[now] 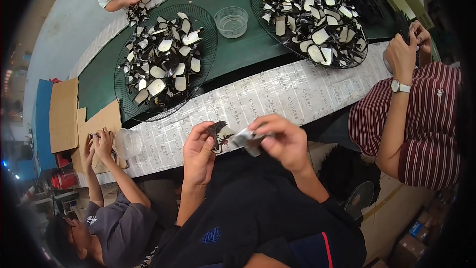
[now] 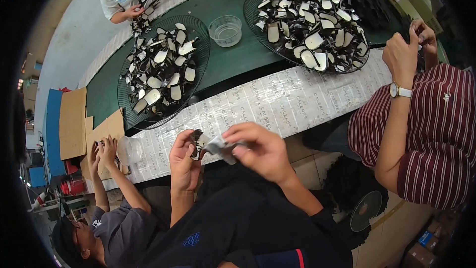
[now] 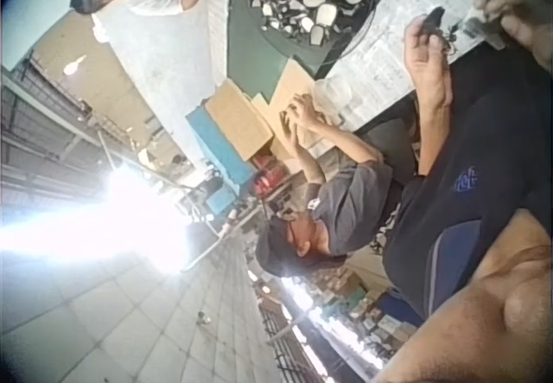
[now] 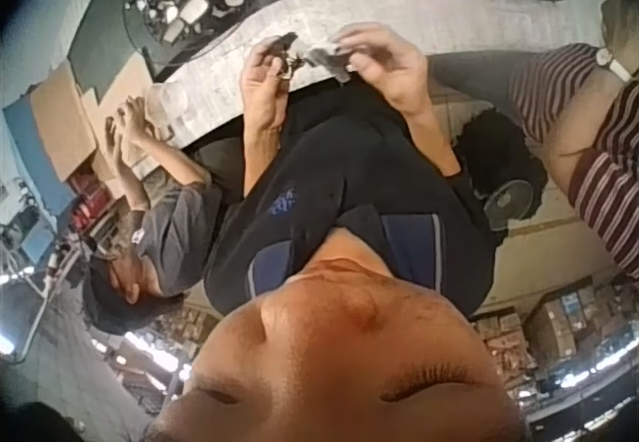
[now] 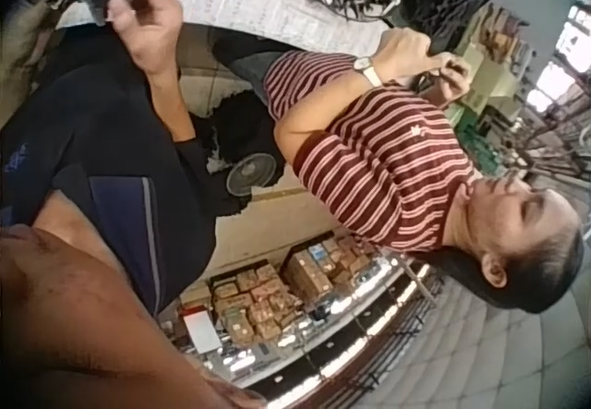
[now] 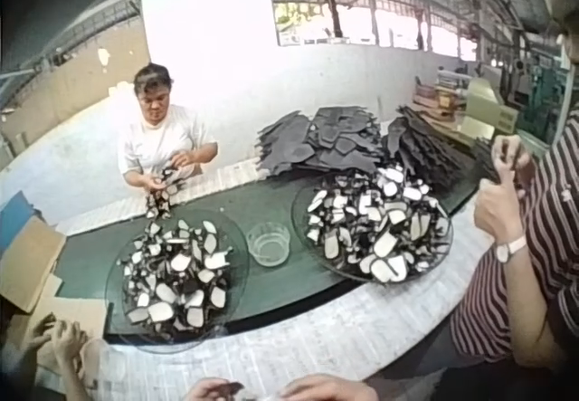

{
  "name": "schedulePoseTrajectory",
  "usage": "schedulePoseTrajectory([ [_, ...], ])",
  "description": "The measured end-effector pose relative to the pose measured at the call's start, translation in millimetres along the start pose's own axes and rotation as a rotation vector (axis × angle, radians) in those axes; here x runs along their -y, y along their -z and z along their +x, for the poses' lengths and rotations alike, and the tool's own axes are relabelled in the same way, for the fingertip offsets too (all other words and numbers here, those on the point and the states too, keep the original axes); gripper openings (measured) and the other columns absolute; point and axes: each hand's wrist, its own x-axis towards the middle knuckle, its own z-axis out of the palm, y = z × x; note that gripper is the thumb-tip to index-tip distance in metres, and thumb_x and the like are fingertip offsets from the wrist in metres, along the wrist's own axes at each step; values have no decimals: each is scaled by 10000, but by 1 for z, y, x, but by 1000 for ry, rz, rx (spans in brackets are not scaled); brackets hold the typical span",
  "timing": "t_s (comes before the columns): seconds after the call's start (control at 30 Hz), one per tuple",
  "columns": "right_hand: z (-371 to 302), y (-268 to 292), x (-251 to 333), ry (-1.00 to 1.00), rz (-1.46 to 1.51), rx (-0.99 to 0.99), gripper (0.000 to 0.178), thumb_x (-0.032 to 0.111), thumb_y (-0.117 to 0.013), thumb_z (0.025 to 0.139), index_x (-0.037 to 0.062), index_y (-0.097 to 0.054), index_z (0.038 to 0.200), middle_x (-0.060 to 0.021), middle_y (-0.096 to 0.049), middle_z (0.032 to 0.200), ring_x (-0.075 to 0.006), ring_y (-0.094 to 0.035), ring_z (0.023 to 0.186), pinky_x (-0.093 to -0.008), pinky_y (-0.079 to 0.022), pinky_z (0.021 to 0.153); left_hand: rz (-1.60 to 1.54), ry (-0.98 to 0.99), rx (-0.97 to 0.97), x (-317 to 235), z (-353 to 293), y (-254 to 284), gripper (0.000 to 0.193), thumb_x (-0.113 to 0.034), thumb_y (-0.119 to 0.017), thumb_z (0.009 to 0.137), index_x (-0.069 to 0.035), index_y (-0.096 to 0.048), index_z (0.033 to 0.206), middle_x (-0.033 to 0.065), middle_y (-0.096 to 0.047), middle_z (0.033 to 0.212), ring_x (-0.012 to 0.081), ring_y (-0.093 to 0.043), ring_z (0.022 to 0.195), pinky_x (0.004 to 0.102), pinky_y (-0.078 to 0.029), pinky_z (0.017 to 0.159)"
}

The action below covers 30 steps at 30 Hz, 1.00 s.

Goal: Assembling and cleaning small components for shoe manufacturing at a workbench.

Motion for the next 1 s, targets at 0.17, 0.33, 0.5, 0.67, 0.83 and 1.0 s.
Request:
schedulePoseTrajectory([
  [0.17, 3, -19, 27, 213, -577, 89, 327, -29, -712, 783, 17, -659, 1102, -145, -626, 1123, -271, -655, 903, -338, -551, 760, 33, 13, -1, 2, 2, -10, 373, -87, -617, 950, 17, -490, 1285, 96, -600, 1171, 146, -571, 1051, 286, -459, 924],
  [0.33, 0, -24, 22, 358, -837, 158, 393, -39, -731, 722, 1, -648, 1104, -154, -602, 1125, -300, -650, 887, -348, -553, 748, 58, 1, 8, 2, -2, -10, 372, -91, -616, 952, 14, -490, 1286, 104, -598, 1189, 153, -569, 1070, 286, -451, 932],
  [0.5, -4, -36, 19, 239, -616, 129, 320, -32, -718, 770, 5, -659, 1082, -146, -624, 1112, -282, -661, 919, -336, -555, 763, 34, -3, 12, -2, -8, -4, 365, -95, -600, 963, 6, -489, 1295, 89, -598, 1187, 142, -571, 1055, 280, -452, 918],
  [0.67, -11, -42, 18, 80, -419, 67, 247, -23, -700, 810, -5, -671, 1055, -139, -651, 1095, -223, -663, 968, -296, -540, 798, 22, -27, 10, -2, -17, 3, 364, -98, -594, 968, 4, -488, 1301, 83, -598, 1180, 131, -569, 1037, 260, -453, 895],
  [0.83, -17, -42, 16, 4, -20, 38, 199, -11, -617, 896, -25, -632, 1094, -156, -599, 1190, -198, -613, 1026, -310, -512, 857, 25, -40, 1, -3, -28, 6, 362, -97, -591, 969, 5, -488, 1300, 82, -598, 1172, 126, -573, 1017, 252, -464, 876],
  [1.0, 3, -14, -13, -67, 51, -356, 172, 67, -562, 956, -18, -627, 1091, -102, -623, 1113, -161, -598, 992, -308, -493, 876, -40, -12, 42, -7, -41, 5, 395, -119, -653, 927, -24, -493, 1274, 71, -601, 1113, 177, -601, 1001, 324, -519, 824],
])
